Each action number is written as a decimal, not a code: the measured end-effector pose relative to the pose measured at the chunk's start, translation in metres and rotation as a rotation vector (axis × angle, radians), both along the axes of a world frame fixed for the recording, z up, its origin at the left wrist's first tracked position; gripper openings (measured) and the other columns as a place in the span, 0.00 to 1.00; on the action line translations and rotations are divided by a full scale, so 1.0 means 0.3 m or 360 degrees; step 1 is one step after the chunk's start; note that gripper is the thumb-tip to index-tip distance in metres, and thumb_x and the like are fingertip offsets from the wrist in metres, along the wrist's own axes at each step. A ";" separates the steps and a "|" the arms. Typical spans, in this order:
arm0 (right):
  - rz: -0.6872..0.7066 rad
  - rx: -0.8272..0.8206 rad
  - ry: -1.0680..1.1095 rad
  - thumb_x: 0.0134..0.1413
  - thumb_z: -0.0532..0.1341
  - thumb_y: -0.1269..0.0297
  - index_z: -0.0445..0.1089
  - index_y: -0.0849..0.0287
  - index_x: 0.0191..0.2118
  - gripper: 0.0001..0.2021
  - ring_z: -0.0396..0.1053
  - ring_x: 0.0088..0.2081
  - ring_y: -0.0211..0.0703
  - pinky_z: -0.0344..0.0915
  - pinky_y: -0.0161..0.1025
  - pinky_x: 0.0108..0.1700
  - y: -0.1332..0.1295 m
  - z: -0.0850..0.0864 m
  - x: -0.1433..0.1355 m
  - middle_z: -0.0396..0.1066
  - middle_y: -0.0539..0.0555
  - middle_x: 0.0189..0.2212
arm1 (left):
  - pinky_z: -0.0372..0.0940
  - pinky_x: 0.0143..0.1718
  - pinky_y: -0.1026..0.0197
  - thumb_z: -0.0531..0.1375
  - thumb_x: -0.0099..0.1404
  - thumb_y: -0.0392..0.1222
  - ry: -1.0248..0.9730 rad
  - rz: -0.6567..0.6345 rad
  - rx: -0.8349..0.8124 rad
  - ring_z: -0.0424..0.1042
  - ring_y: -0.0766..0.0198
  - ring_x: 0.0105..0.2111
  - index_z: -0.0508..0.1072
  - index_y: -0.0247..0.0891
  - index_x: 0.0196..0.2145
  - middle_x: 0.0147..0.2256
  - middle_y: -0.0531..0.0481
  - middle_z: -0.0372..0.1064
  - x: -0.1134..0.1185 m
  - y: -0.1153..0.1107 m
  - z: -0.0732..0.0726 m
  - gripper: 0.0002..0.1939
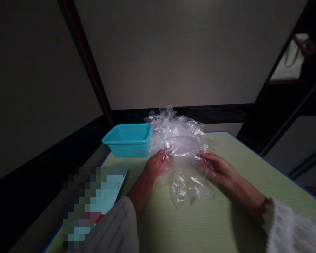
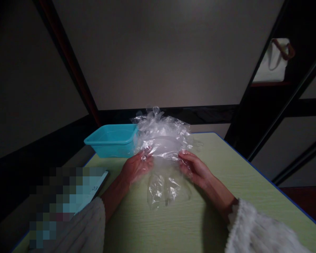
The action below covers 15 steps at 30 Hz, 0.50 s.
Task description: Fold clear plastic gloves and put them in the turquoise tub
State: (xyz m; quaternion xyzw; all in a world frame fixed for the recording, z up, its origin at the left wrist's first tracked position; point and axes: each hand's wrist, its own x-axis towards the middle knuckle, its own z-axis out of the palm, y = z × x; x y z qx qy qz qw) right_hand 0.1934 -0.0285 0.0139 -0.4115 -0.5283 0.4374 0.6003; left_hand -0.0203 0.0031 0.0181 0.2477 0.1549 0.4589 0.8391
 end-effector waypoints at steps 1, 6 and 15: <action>0.0023 -0.0059 0.0069 0.45 0.66 0.64 0.70 0.54 0.27 0.04 0.73 0.25 0.44 0.74 0.38 0.23 0.000 0.003 0.002 0.73 0.51 0.23 | 0.60 0.23 0.70 0.55 0.63 0.31 -0.0004 0.0000 -0.0011 0.63 0.73 0.20 0.70 0.32 0.30 0.23 0.54 0.63 0.000 0.002 -0.005 0.05; 0.0163 -0.0292 0.0395 0.44 0.64 0.73 0.68 0.56 0.27 0.06 0.73 0.23 0.39 0.73 0.33 0.24 0.001 0.023 0.009 0.74 0.49 0.23 | 0.64 0.23 0.66 0.56 0.67 0.41 -0.0029 0.0061 -0.0045 0.66 0.71 0.23 0.68 0.32 0.37 0.30 0.53 0.66 -0.005 0.005 -0.020 0.08; 0.0243 -0.0309 0.0513 0.42 0.62 0.75 0.65 0.57 0.22 0.07 0.73 0.24 0.41 0.71 0.32 0.21 -0.013 0.051 0.000 0.77 0.53 0.31 | 0.65 0.35 0.64 0.50 0.63 0.31 -0.0041 0.0099 -0.0136 0.72 0.66 0.31 0.68 0.33 0.26 0.32 0.47 0.71 -0.012 0.008 0.002 0.11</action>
